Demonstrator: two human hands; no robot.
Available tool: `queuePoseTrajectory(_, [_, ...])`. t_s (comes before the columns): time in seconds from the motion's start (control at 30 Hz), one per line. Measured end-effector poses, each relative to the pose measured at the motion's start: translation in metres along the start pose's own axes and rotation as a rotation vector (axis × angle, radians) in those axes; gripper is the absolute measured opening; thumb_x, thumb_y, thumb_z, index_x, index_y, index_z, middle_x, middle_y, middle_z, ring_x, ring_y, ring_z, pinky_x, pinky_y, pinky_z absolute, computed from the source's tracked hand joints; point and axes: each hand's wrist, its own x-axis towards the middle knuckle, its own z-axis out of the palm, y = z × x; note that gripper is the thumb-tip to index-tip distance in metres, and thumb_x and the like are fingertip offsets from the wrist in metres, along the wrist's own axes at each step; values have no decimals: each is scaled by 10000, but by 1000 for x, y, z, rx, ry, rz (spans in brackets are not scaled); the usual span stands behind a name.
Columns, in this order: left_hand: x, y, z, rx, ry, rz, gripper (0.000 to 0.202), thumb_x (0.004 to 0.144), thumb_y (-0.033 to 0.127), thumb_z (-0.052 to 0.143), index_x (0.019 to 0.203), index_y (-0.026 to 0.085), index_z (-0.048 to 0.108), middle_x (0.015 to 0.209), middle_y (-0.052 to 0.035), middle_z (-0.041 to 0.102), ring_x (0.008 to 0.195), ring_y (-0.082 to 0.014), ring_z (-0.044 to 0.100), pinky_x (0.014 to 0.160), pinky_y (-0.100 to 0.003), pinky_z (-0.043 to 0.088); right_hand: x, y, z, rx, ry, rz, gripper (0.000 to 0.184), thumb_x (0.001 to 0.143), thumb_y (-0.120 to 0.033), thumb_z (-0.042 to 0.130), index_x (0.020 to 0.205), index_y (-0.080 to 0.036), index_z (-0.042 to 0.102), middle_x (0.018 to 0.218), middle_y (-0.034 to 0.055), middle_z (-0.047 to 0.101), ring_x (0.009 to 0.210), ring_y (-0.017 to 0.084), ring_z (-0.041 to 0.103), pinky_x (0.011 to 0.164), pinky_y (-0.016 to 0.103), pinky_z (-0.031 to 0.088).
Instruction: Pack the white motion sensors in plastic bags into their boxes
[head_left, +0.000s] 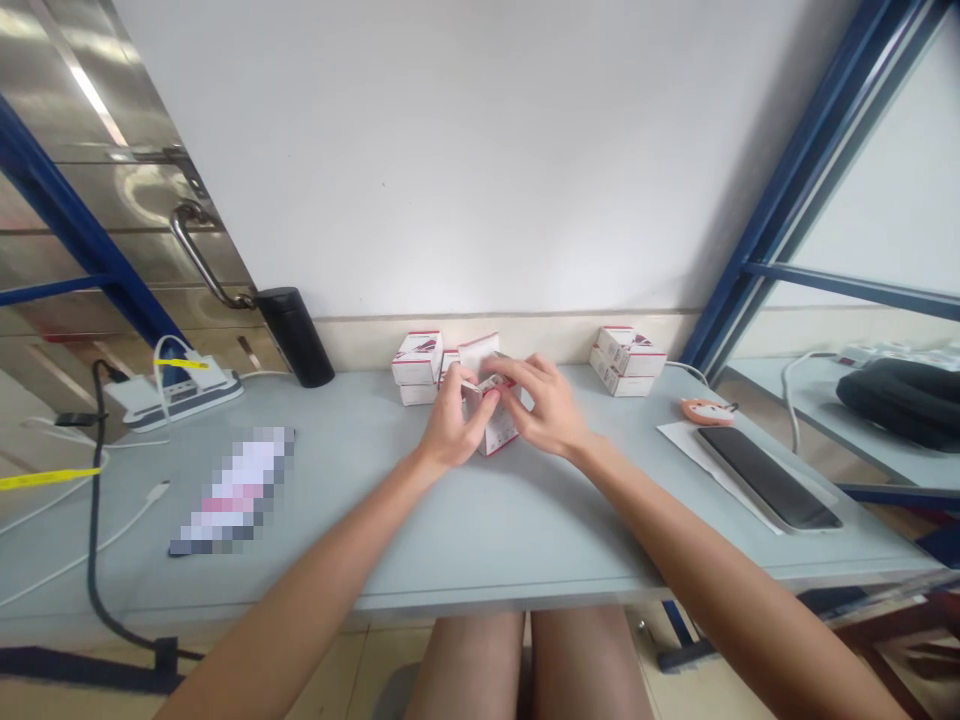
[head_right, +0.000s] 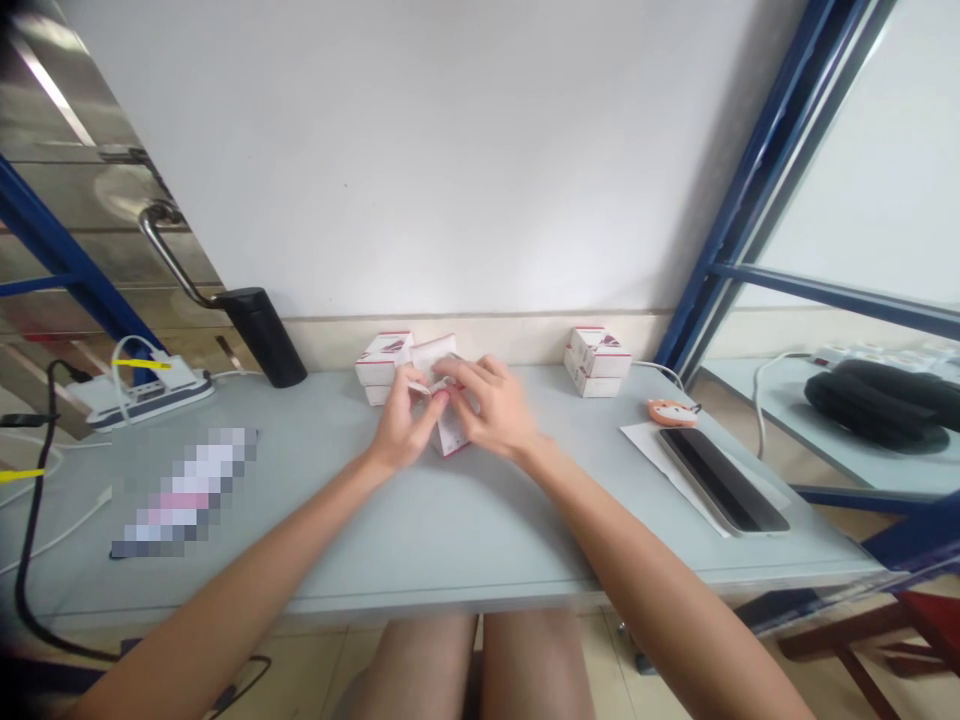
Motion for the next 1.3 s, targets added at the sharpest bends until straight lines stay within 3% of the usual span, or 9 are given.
queuePoseTrajectory(0.1, [-1, 1, 2, -21, 4, -16, 344, 951, 468, 665, 1151, 257, 481, 1038, -38, 562, 870, -195, 570, 854, -359, 474, 0, 16, -4, 15, 186, 72, 318, 1053, -249, 433, 1269, -283, 664, 1311, 51, 717, 1074, 237, 660, 944, 408, 523])
queuePoseTrajectory(0.2, [-3, 0, 5, -79, 6, -28, 575, 922, 413, 706, 1379, 278, 384, 1165, -68, 577, 940, -208, 618, 897, -376, 505, -2, 41, -8, -93, 279, 324, 332, 1028, -216, 405, 1231, -260, 664, 1232, 80, 706, 930, 234, 667, 862, 406, 535])
queuePoseTrajectory(0.33, [-3, -2, 6, 50, -3, 28, 564, 931, 363, 696, 1418, 283, 423, 1223, -96, 561, 1121, -264, 601, 1040, -445, 474, -15, 76, -6, -359, -54, 634, 299, 973, -238, 533, 1219, -232, 702, 1232, 135, 694, 1142, 325, 644, 931, 457, 523])
queuePoseTrajectory(0.43, [-1, 1, 3, 196, -59, 69, 463, 983, 350, 617, 1418, 284, 475, 1249, -110, 527, 1172, -281, 573, 1068, -465, 463, -26, 92, 1, -412, -284, 669, 317, 971, -291, 592, 1260, -226, 707, 1274, 151, 693, 1233, 344, 617, 955, 445, 515])
queuePoseTrajectory(0.6, [-1, 8, 0, 339, -129, 94, 445, 1024, 345, 532, 1468, 313, 519, 1205, -107, 481, 1053, -270, 594, 906, -402, 536, -25, 93, 4, -332, -319, 693, 197, 975, -268, 587, 1089, -236, 744, 1106, 89, 758, 980, 254, 687, 810, 354, 494])
queuePoseTrajectory(0.7, [-1, 11, 0, 444, -134, 86, 396, 1041, 375, 492, 1419, 292, 576, 1210, -115, 469, 906, -233, 597, 752, -344, 530, -12, 74, -4, -231, 8, 607, 179, 1008, -341, 558, 1018, -235, 703, 995, 63, 753, 841, 218, 656, 766, 349, 482])
queuePoseTrajectory(0.83, [0, 16, 0, 601, -177, 121, 376, 1036, 371, 490, 1380, 275, 605, 1165, -109, 470, 737, -174, 545, 641, -298, 485, 3, 31, -13, -95, 419, 211, 165, 1035, -373, 534, 989, -241, 622, 893, 49, 683, 785, 208, 593, 783, 373, 500])
queuePoseTrajectory(0.97, [-1, 22, 1, 703, -206, 190, 380, 1026, 351, 490, 1379, 289, 615, 1173, -123, 473, 717, -175, 535, 633, -312, 497, 4, 2, -10, -63, 323, -74, 62, 996, -272, 586, 958, -244, 626, 972, 82, 637, 927, 247, 610, 856, 428, 513])
queuePoseTrajectory(1.3, [-4, 18, 2, 634, -190, 294, 385, 1040, 342, 452, 1376, 246, 611, 1123, -112, 481, 680, -156, 523, 614, -305, 514, 7, 18, -19, 80, 124, 96, 73, 976, -272, 589, 955, -242, 653, 1225, 106, 617, 1145, 276, 622, 1001, 486, 516])
